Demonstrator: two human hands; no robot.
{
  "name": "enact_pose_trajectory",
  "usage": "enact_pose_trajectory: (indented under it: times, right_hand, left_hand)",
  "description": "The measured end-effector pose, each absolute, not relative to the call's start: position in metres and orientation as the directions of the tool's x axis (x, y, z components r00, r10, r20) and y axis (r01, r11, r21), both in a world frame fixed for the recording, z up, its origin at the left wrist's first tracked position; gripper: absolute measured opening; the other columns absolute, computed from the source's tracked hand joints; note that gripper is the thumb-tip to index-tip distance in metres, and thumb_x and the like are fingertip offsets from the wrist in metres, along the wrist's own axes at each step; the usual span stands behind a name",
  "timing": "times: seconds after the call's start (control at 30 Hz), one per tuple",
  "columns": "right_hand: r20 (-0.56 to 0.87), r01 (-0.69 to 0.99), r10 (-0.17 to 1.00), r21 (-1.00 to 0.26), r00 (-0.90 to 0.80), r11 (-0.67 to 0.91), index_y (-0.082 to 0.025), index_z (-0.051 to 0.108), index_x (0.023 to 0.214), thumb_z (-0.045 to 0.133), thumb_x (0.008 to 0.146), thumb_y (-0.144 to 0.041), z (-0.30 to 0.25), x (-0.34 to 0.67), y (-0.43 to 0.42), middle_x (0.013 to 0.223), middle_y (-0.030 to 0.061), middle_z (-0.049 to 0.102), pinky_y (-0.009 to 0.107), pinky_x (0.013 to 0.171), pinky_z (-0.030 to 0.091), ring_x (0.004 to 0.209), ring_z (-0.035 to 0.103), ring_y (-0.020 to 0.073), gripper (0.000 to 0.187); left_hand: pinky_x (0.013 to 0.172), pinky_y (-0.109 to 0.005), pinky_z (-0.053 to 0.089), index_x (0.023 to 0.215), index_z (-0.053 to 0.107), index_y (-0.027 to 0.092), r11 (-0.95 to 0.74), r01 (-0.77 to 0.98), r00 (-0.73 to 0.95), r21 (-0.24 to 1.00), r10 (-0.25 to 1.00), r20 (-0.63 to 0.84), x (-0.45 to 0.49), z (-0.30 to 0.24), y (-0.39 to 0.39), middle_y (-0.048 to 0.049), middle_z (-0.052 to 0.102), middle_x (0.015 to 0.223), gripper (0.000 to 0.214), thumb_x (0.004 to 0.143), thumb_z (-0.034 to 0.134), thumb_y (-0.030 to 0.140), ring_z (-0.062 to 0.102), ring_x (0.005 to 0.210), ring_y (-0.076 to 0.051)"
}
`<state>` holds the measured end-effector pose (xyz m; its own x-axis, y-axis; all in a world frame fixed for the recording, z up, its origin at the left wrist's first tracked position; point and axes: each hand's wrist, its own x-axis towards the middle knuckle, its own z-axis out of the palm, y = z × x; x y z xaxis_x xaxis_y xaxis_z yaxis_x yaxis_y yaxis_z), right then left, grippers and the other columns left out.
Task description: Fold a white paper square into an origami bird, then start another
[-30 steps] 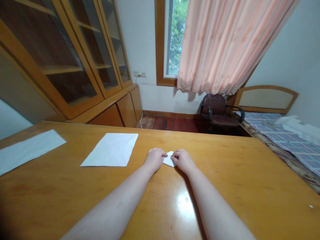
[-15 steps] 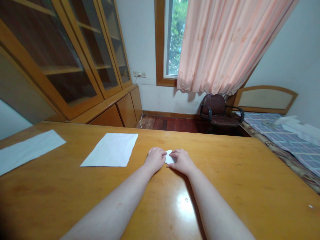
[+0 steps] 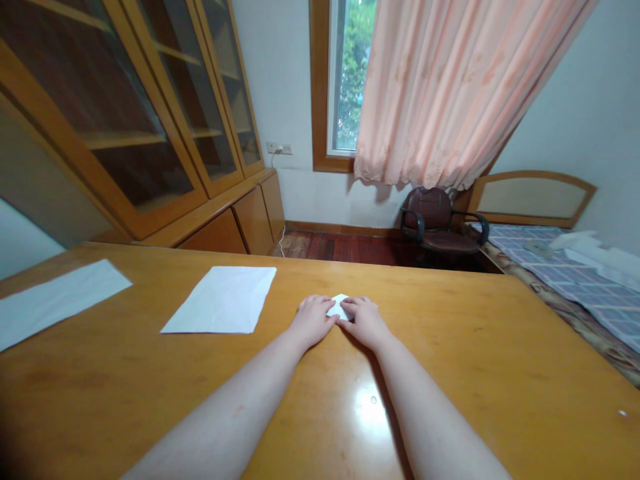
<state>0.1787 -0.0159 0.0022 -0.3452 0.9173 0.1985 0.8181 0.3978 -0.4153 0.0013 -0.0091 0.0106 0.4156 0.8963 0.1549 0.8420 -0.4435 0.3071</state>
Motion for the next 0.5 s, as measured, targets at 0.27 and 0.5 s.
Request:
enact_pose_trajectory:
  times: [0.27,0.5]
  right_hand:
    - [0.189,0.809,0.913,-0.422,-0.362,0.409,-0.024,0.063,0.116,0.055,0.083,-0.043,0.0048,0.1794,-0.0163,0.12,0.0088,0.061,0.041,0.092,0.038,0.104,0.052,0.0244,0.039]
    - [0.179,0.802,0.911,-0.432,-0.372,0.412,-0.026,0.065,0.112,0.053,0.085,-0.042,0.0071,0.1795,-0.0157,0.117,0.0077,0.063,0.039,0.09,0.039,0.103,0.054,0.0229,0.034]
  left_hand:
    - [0.095,-0.04,0.036,0.111,0.06,0.022,-0.437,0.845,0.41,0.307,0.899,0.152,0.0023,0.0106,-0.0099,-0.0069,0.06,0.115,0.029,0.087,0.047,0.033,0.05,0.106,-0.024]
    - [0.097,-0.038,0.034,0.112,0.06,0.023,-0.417,0.854,0.405,0.312,0.908,0.106,0.0024,0.0136,-0.0097,-0.0064,0.059,0.118,0.029,0.087,0.047,0.024,0.049,0.109,-0.023]
